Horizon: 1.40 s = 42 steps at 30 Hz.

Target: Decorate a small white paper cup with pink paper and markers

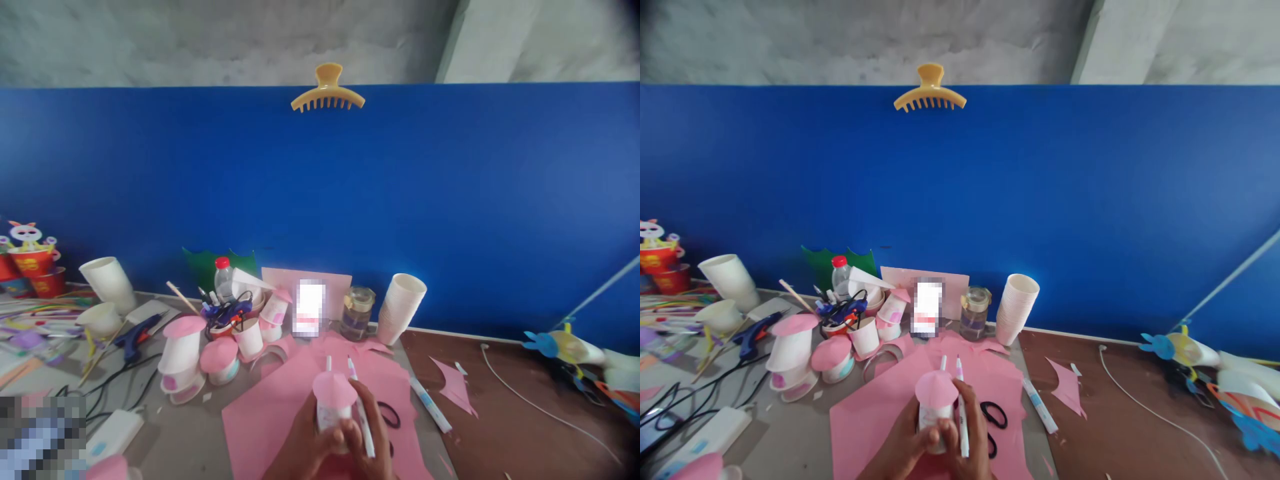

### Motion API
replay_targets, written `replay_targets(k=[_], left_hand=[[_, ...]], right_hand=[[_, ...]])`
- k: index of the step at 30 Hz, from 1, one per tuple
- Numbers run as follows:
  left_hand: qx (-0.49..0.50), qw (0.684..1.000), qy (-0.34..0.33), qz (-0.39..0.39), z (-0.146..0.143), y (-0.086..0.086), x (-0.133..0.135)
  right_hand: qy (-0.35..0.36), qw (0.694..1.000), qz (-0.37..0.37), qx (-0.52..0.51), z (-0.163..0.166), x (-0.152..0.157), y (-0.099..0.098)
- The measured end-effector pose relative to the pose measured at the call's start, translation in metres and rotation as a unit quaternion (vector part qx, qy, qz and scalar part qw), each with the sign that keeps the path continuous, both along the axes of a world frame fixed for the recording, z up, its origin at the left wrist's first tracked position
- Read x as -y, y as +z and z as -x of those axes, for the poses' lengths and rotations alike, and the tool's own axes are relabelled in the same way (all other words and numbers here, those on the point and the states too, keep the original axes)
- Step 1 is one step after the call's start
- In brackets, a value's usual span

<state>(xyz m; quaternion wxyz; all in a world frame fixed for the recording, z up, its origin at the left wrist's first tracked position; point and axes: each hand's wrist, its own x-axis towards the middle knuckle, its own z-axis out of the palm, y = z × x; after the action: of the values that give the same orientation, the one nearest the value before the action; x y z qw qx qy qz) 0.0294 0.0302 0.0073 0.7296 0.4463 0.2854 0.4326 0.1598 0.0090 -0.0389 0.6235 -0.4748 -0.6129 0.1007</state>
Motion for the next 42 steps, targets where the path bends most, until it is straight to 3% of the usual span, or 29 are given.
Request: replay_targets(k=[3, 5, 11, 18, 28, 37, 42], left_hand=[[0.062, 0.981, 0.076, 0.165, 0.003, -0.002, -0.008], [0.110, 0.962, 0.059, 0.243, 0.007, -0.002, -0.015], [0.198, 0.930, -0.009, 0.310, 0.009, -0.001, -0.020], [0.236, 0.908, 0.001, 0.346, 0.006, -0.002, -0.020], [0.235, 0.904, 0.055, 0.352, 0.008, -0.005, -0.025], [0.167, 0.938, 0.048, 0.301, 0.012, -0.010, -0.028], [0.095, 0.965, 0.071, 0.236, 0.009, -0.006, -0.024]], right_hand=[[-0.027, 0.999, -0.014, 0.010, -0.002, 0.000, -0.003], [-0.034, 0.999, -0.023, 0.034, -0.002, 0.000, -0.001], [-0.059, 0.992, -0.039, 0.105, 0.005, 0.000, 0.004], [-0.075, 0.976, -0.085, 0.185, 0.012, 0.010, 0.005], [-0.080, 0.980, -0.068, 0.169, 0.011, 0.004, 0.003], [-0.064, 0.985, -0.007, 0.162, 0.003, -0.001, 0.010], [-0.065, 0.987, -0.019, 0.144, 0.005, -0.001, 0.005]])
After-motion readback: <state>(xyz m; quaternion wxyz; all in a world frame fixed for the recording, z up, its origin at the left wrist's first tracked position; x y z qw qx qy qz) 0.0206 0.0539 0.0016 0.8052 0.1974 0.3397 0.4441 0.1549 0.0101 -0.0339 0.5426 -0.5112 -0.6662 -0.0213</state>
